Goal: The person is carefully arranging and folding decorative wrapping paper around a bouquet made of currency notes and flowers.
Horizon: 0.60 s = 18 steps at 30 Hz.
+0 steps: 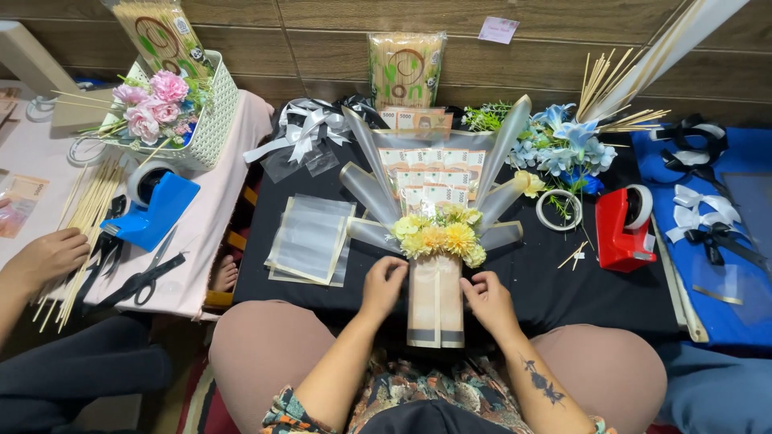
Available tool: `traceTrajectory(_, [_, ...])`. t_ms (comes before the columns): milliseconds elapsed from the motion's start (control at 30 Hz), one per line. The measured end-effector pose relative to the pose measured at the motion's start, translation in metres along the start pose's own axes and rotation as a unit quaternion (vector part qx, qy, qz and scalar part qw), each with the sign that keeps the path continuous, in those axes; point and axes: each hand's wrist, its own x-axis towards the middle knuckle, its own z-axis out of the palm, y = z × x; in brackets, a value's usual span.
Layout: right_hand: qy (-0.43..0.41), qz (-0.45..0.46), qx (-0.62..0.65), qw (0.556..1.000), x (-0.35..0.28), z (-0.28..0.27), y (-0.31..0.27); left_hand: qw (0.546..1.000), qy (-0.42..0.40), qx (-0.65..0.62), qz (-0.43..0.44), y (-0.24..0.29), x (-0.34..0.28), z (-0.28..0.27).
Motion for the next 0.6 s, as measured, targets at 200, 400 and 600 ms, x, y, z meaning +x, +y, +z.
traceTrajectory(200, [-0.136,0.065,-0.125,0.981,-0.028,0.002,-0.069,0.975,-0.093,-0.114,-0.169,-0.039,0.044,0.011])
traceTrajectory(400, [-0.114,0.09,0.025,0.989,-0.011,0.022,-0.025,0.821,-0.031,-0.523,-0.225,0.008,0.045,0.004])
traceTrajectory(600, [-0.121,0.089,0.137,0.979,-0.025,-0.001,-0.058,0.719,-0.029,-0.653,-0.237,-0.045,0.085,0.006])
